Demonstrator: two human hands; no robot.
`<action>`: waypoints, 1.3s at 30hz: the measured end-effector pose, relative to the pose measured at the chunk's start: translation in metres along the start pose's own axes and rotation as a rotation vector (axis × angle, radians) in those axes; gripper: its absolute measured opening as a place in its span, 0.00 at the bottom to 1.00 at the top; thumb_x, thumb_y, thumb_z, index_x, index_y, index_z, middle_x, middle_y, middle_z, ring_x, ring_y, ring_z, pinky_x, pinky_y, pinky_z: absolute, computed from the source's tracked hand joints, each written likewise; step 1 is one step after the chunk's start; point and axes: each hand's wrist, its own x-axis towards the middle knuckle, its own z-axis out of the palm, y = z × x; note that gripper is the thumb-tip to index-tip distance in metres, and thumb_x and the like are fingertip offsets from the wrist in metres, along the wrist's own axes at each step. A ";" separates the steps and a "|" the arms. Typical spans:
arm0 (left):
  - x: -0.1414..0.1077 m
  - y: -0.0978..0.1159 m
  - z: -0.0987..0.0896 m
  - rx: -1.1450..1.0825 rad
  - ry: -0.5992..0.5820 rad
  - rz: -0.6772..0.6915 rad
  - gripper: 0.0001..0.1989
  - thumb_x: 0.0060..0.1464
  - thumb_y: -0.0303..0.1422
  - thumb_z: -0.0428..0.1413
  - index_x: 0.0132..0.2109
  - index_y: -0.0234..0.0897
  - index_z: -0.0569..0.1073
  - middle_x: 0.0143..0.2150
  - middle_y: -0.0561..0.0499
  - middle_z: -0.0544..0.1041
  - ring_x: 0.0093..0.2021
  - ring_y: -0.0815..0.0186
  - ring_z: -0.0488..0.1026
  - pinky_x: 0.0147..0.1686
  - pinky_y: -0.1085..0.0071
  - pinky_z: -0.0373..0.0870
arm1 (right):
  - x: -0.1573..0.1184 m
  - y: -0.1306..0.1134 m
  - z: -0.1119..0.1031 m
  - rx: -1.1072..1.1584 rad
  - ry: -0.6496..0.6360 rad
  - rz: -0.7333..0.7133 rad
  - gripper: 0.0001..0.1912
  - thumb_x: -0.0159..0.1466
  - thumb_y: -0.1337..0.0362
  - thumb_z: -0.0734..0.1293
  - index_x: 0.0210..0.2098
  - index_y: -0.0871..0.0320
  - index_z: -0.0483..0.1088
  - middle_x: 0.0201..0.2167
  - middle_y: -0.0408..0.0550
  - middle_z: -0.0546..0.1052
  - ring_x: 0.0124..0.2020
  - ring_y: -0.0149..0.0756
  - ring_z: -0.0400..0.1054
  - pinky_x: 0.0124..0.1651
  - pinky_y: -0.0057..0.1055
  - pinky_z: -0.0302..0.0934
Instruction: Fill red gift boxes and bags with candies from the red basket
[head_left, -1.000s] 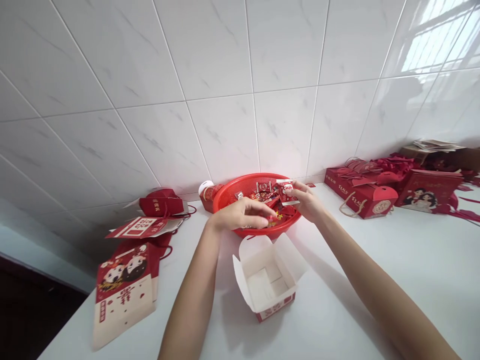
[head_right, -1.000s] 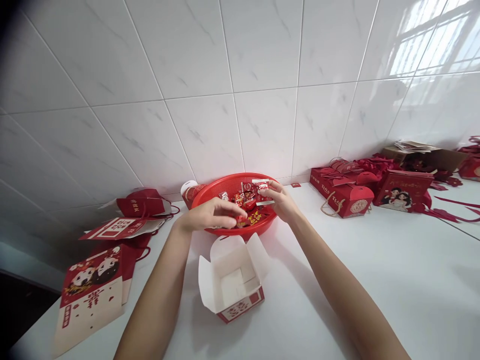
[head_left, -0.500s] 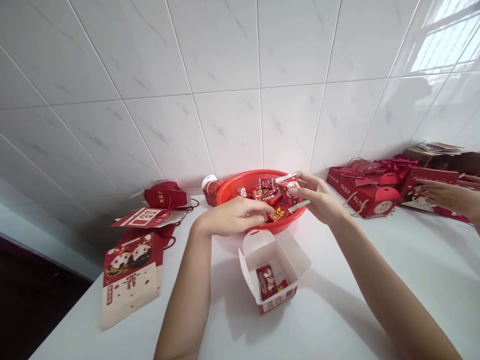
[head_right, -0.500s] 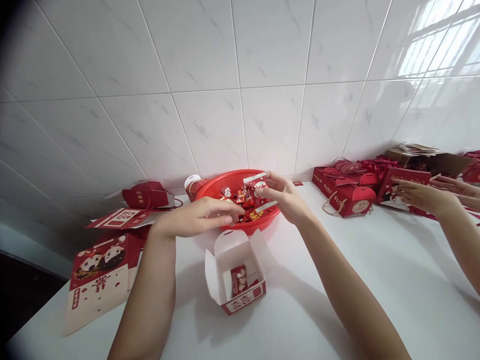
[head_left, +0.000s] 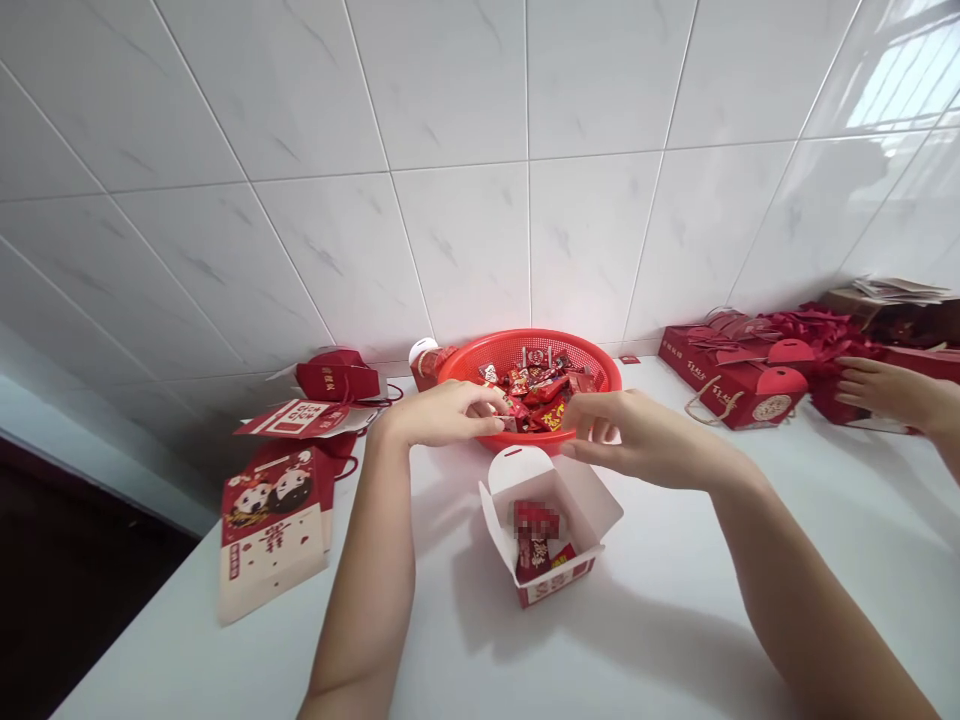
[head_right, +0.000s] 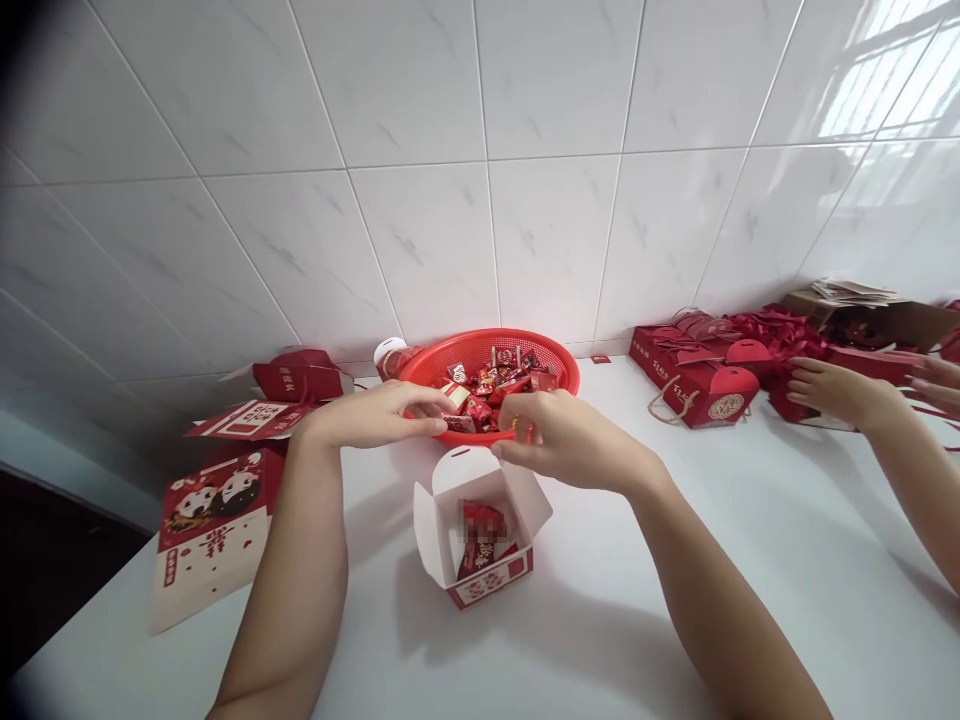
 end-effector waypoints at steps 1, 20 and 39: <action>-0.002 0.003 0.000 -0.003 -0.039 0.024 0.14 0.55 0.42 0.58 0.45 0.42 0.81 0.43 0.51 0.82 0.41 0.62 0.77 0.35 0.75 0.67 | -0.003 0.001 0.000 -0.075 -0.022 0.035 0.10 0.62 0.54 0.67 0.32 0.53 0.71 0.29 0.47 0.77 0.29 0.38 0.69 0.27 0.32 0.58; -0.024 0.040 0.006 0.062 -0.360 -0.105 0.30 0.40 0.38 0.67 0.53 0.41 0.72 0.50 0.49 0.77 0.50 0.59 0.75 0.40 0.73 0.70 | -0.023 -0.029 0.006 -0.162 -0.487 -0.160 0.20 0.59 0.52 0.72 0.48 0.54 0.72 0.37 0.46 0.76 0.36 0.38 0.70 0.35 0.29 0.56; -0.009 0.052 0.042 0.275 -0.373 -0.027 0.10 0.51 0.38 0.59 0.33 0.39 0.68 0.34 0.52 0.74 0.33 0.63 0.71 0.24 0.70 0.59 | -0.012 -0.030 0.025 -0.405 -0.473 0.015 0.09 0.61 0.67 0.67 0.25 0.57 0.65 0.26 0.41 0.70 0.25 0.31 0.61 0.27 0.30 0.46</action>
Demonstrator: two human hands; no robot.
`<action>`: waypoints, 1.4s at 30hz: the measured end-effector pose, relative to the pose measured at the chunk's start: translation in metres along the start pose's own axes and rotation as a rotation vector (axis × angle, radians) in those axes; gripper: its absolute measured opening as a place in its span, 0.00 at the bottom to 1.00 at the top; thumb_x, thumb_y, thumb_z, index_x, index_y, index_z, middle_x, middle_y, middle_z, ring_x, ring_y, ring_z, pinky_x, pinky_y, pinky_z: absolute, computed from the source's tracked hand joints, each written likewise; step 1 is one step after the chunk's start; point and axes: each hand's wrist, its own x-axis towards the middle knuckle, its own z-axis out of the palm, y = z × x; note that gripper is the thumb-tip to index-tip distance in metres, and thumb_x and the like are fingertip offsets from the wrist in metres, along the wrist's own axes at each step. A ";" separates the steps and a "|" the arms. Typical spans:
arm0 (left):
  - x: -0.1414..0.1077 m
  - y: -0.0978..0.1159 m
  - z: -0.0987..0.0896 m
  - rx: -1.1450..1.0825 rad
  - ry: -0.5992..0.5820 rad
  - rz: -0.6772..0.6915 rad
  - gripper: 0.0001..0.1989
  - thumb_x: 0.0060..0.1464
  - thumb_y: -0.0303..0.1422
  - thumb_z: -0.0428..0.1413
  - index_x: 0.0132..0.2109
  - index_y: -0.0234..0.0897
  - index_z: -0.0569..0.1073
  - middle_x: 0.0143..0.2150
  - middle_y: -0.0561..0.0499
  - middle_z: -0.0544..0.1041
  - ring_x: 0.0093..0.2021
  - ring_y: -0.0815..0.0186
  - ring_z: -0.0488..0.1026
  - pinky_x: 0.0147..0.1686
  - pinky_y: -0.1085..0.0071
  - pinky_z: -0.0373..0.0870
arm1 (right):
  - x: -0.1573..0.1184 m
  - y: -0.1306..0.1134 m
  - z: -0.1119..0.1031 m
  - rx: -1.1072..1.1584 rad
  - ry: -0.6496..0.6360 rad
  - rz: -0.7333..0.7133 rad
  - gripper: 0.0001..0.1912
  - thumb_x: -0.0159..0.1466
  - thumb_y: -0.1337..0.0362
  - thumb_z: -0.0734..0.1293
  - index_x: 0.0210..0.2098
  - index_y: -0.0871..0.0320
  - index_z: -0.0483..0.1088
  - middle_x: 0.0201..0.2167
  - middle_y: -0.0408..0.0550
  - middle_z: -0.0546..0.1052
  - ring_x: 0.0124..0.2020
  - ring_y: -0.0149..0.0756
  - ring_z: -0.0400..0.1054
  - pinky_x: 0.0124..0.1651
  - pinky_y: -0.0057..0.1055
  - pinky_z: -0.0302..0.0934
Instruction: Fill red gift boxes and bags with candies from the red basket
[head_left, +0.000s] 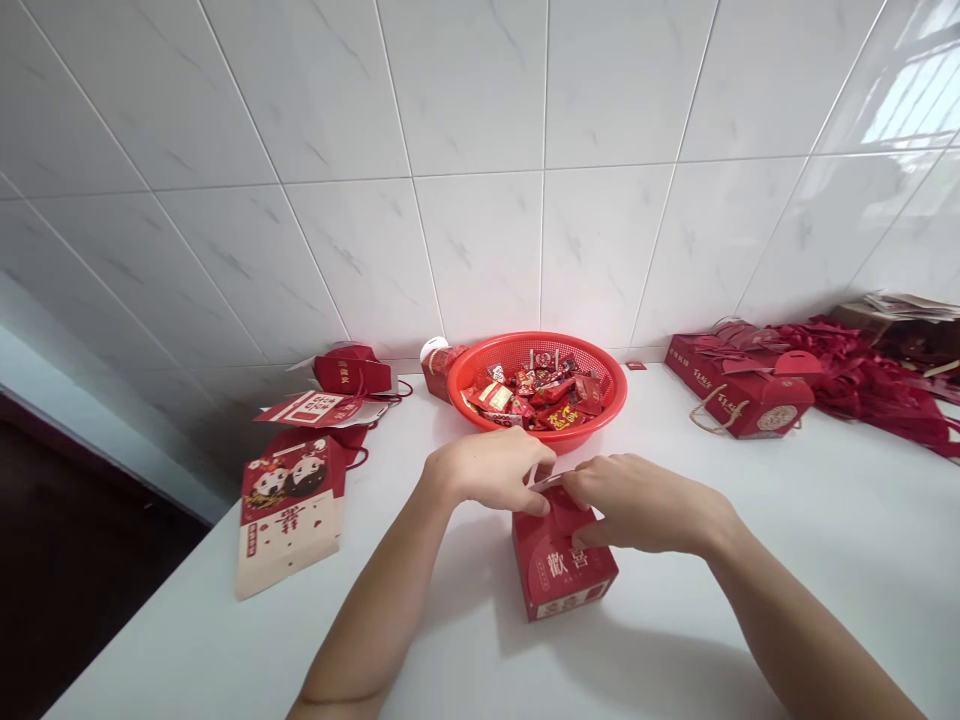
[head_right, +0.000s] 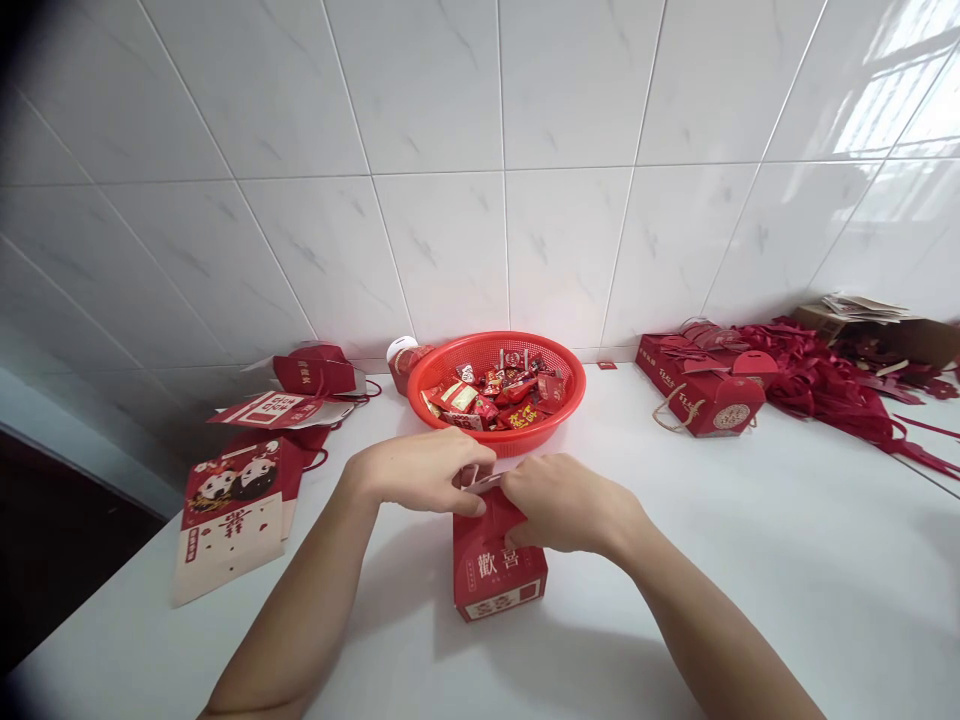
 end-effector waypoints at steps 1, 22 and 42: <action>-0.002 -0.001 -0.001 -0.018 -0.003 0.014 0.10 0.51 0.40 0.59 0.33 0.38 0.69 0.34 0.52 0.75 0.34 0.64 0.72 0.25 0.70 0.60 | -0.001 0.000 0.000 -0.009 -0.017 0.022 0.10 0.61 0.66 0.67 0.25 0.57 0.64 0.25 0.41 0.70 0.25 0.31 0.61 0.26 0.30 0.46; 0.012 0.023 0.018 -0.150 -0.075 -0.017 0.15 0.41 0.39 0.66 0.31 0.39 0.68 0.28 0.55 0.71 0.28 0.64 0.69 0.22 0.70 0.58 | -0.011 0.005 -0.002 0.100 -0.023 0.130 0.28 0.56 0.44 0.71 0.46 0.57 0.66 0.31 0.47 0.75 0.33 0.44 0.71 0.29 0.32 0.55; 0.008 -0.003 -0.004 -0.163 0.123 0.153 0.11 0.56 0.41 0.55 0.39 0.40 0.77 0.39 0.52 0.79 0.39 0.62 0.74 0.36 0.71 0.66 | 0.007 0.019 -0.002 0.017 0.032 0.195 0.27 0.52 0.49 0.71 0.46 0.57 0.67 0.35 0.50 0.77 0.35 0.48 0.74 0.31 0.32 0.56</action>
